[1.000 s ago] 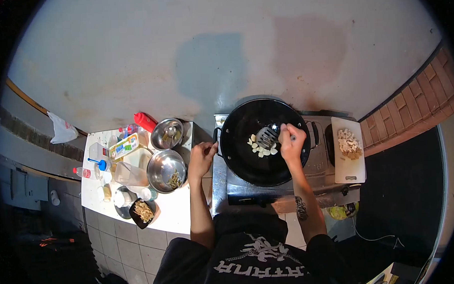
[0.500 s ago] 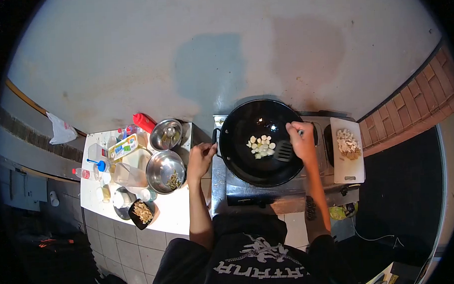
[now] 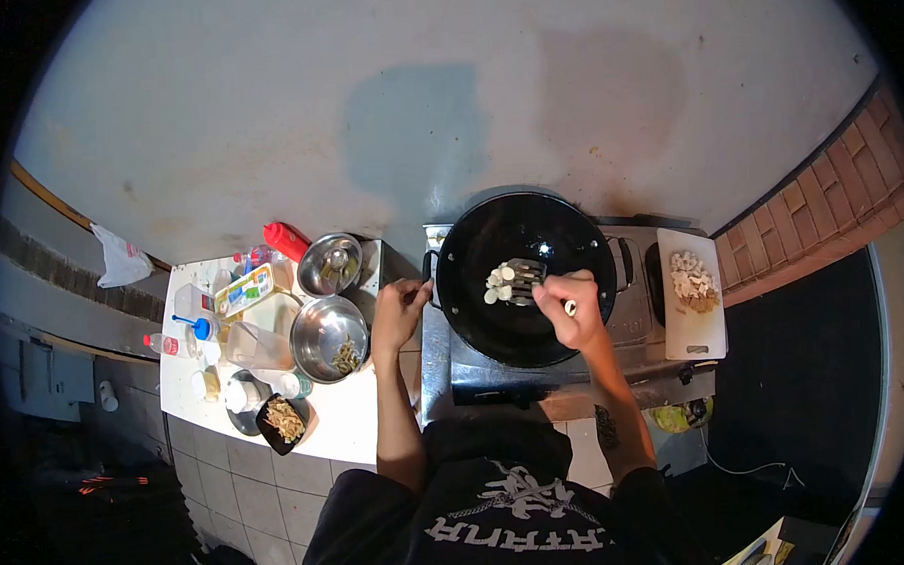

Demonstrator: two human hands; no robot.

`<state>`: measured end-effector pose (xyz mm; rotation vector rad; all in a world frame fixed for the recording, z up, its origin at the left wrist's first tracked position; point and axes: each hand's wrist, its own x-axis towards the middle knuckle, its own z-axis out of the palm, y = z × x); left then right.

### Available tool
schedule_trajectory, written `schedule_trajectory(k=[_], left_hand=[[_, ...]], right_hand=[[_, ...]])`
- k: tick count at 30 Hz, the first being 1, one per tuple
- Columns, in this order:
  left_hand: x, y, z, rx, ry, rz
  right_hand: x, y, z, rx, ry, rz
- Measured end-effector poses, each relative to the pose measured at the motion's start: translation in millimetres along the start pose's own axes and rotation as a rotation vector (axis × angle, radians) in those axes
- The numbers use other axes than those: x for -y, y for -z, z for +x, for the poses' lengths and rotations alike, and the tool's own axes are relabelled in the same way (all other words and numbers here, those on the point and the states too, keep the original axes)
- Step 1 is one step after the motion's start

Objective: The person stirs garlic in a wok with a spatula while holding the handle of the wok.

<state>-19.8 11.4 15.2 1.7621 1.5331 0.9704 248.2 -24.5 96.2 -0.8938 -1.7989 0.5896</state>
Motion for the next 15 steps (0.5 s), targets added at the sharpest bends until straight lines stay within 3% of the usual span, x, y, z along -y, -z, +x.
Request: schedule_trajectory(k=[4, 9, 12, 15], left_hand=[[-2, 0, -2, -0.01, 0.021, -0.029], [-1, 1, -2, -0.043, 0.019, 0.068], [-1, -1, -2, -0.044, 0.085, -0.081], [1, -1, -1, -0.029, 0.133, -0.067]], right_hand=[[5, 3, -6, 0.068, 0.085, -0.04], [-1, 18, -25, 0.002, 0.031, -0.144], [-12, 20, -35, -0.414, -0.089, -0.159], [-28, 22, -48, -0.509, -0.187, -0.009]])
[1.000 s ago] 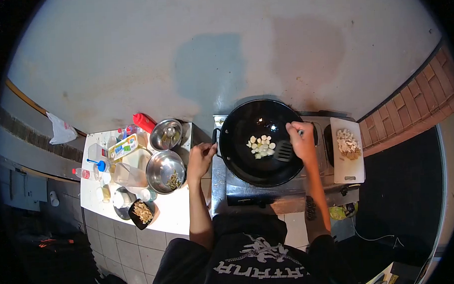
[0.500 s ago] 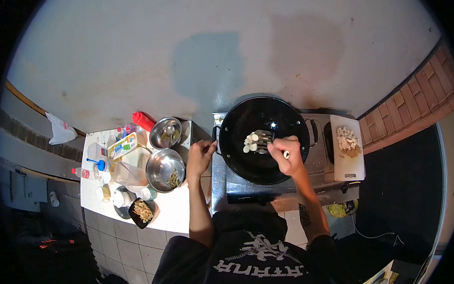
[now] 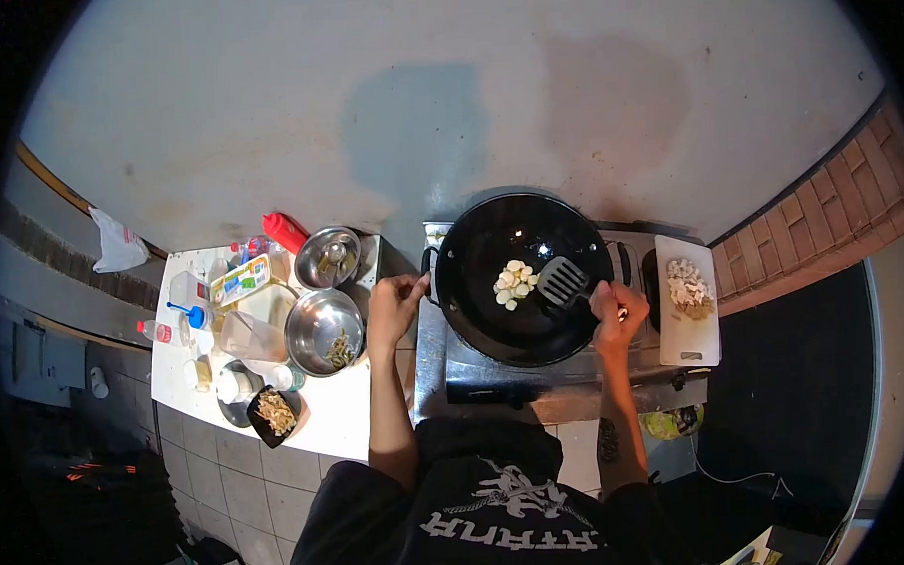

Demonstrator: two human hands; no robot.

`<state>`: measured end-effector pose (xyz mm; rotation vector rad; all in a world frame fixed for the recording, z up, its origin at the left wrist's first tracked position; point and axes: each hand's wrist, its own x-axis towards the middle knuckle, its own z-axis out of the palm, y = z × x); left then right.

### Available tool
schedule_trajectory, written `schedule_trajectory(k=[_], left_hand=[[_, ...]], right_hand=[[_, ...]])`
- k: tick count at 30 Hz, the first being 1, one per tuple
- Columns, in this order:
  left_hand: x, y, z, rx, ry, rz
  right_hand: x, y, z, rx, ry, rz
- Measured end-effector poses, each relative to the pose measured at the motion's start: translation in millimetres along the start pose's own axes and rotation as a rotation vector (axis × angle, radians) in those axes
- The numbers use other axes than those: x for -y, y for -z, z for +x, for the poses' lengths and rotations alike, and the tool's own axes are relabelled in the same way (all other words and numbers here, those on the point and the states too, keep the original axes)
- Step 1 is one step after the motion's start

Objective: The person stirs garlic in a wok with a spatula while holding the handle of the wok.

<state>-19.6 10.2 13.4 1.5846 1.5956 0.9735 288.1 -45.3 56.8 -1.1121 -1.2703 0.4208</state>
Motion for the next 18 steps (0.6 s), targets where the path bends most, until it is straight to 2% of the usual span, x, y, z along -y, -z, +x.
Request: schedule_trajectory(k=[4, 8, 15, 18], left_hand=[[1, 0, 1, -0.041, -0.008, 0.096], [-5, 0, -2, -0.106, 0.033, 0.156], [0, 1, -3, -0.111, 0.062, 0.101], [-1, 3, -3, -0.102, 0.106, 0.105]], right_hand=[[-7, -9, -9, 0.074, 0.016, 0.06], [-14, -25, -5, 0.071, 0.066, -0.03], [-7, -52, 9, 0.189, 0.179, -0.067], [-6, -64, 9, 0.185, 0.161, -0.018]])
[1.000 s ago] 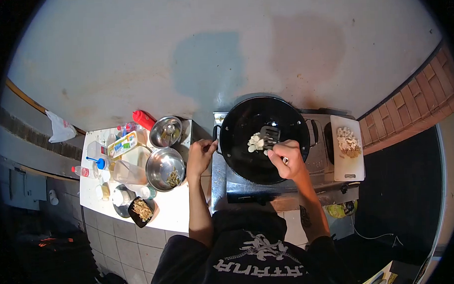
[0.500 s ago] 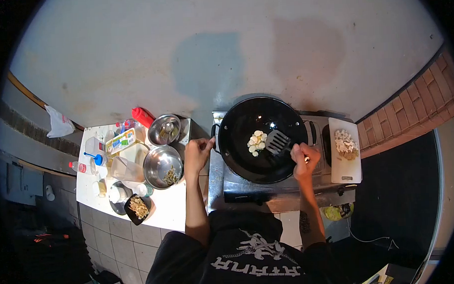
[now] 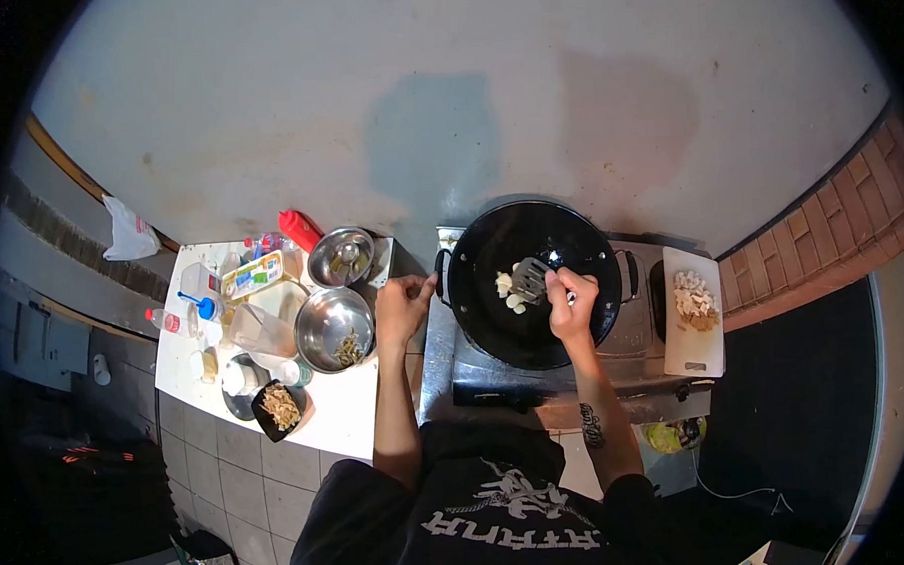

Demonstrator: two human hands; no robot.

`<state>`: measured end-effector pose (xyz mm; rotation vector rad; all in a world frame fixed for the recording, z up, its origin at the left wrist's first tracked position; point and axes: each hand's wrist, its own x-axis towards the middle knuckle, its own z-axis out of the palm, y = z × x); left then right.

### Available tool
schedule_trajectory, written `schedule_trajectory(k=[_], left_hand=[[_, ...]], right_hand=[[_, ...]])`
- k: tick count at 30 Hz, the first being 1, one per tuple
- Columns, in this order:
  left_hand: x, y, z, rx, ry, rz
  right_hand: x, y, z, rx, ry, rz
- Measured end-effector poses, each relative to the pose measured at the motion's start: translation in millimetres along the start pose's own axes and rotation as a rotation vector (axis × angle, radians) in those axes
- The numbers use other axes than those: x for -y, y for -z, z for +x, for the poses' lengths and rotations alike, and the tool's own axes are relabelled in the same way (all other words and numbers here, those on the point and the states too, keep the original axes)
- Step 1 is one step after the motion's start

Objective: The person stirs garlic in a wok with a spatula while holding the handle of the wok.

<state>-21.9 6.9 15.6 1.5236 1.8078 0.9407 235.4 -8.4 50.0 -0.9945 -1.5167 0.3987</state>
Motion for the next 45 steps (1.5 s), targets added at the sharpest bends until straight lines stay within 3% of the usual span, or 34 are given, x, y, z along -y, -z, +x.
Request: schedule_trajectory(k=[2, 5, 13, 15, 23, 33, 39, 45], left_hand=[[-2, 3, -1, -0.008, 0.022, 0.008], [5, 5, 1, -0.04, -0.039, -0.009], [2, 7, 1, -0.036, -0.04, -0.05], [2, 6, 0, -0.028, -0.048, -0.047], [2, -1, 2, 0.019, -0.02, -0.07], [3, -7, 1, -0.013, -0.09, -0.066], [1, -7, 1, 0.031, -0.077, -0.071], [-3, -3, 1, 0.034, -0.072, -0.086]], right_hand=[[-11, -3, -4, -0.01, 0.0, 0.047], [-2, -7, -3, -0.124, -0.085, 0.373], [1, 2, -4, -0.093, -0.095, 0.386], [-3, 4, -7, -0.121, -0.093, 0.229], [-14, 6, -8, -0.291, -0.257, 0.322], [-24, -4, -4, -0.183, -0.314, 0.286], [-9, -10, 17, 0.026, -0.201, 0.058], [-17, 3, 6, -0.036, -0.278, 0.15]])
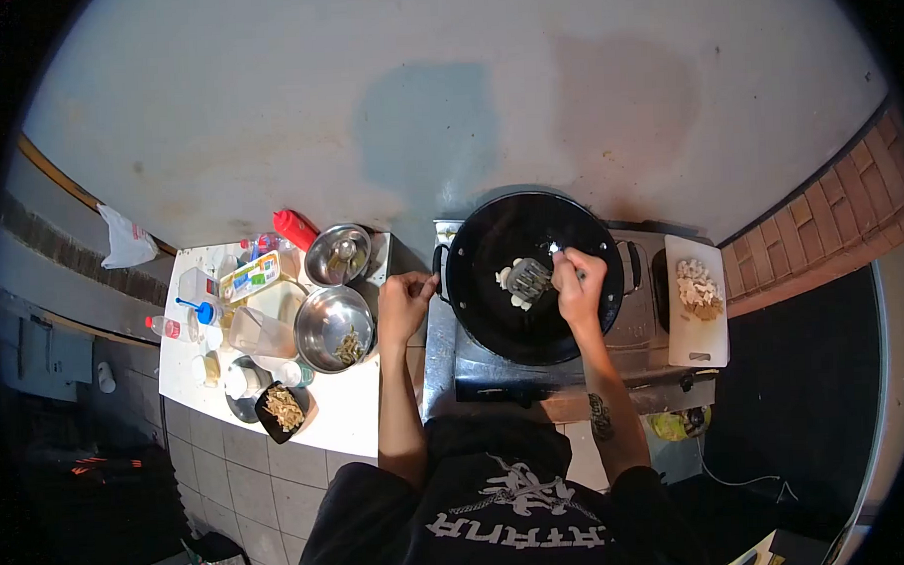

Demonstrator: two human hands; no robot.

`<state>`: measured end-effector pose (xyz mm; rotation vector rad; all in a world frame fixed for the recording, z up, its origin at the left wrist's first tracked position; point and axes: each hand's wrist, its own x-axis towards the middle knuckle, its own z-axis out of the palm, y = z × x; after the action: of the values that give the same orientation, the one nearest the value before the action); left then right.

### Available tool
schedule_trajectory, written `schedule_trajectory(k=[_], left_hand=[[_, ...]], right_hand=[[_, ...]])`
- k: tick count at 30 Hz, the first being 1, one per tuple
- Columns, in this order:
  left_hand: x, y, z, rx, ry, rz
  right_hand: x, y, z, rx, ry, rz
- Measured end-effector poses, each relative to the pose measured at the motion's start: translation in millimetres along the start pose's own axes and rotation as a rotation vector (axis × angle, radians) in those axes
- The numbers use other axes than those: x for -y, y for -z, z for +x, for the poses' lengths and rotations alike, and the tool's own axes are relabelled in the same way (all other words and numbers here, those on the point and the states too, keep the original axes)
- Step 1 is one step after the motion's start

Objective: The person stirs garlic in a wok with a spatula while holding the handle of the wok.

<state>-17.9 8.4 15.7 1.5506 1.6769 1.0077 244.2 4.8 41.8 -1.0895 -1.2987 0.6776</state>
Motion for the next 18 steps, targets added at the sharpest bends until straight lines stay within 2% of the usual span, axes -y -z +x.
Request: schedule_trajectory(k=[2, 3, 6, 8, 9, 11, 13, 17, 18], left_hand=[[12, -3, 2, -0.011, -0.065, -0.003], [11, -4, 1, -0.016, -0.06, -0.004], [10, -2, 0, -0.01, -0.03, -0.01], [7, -2, 0, -0.027, -0.056, -0.005], [4, -2, 1, -0.019, -0.061, -0.006], [0, 2, 0, 0.007, -0.046, 0.053], [1, 2, 0, 0.011, -0.065, 0.049], [0, 2, -1, -0.001, -0.014, 0.044], [-1, 2, -2, 0.003, -0.001, 0.032]], right_hand=[[2, 9, -5, -0.096, -0.017, 0.106], [6, 18, -4, -0.111, -0.071, 0.281], [33, 38, 9, -0.16, -0.071, 0.301], [46, 48, 17, -0.056, -0.114, 0.017], [45, 48, 20, -0.065, -0.114, 0.013], [40, 46, 24, 0.029, -0.039, -0.206], [16, 39, 18, 0.032, -0.022, -0.237], [-15, 20, 9, 0.02, -0.094, 0.019], [-15, 15, 8, -0.006, -0.136, 0.225]])
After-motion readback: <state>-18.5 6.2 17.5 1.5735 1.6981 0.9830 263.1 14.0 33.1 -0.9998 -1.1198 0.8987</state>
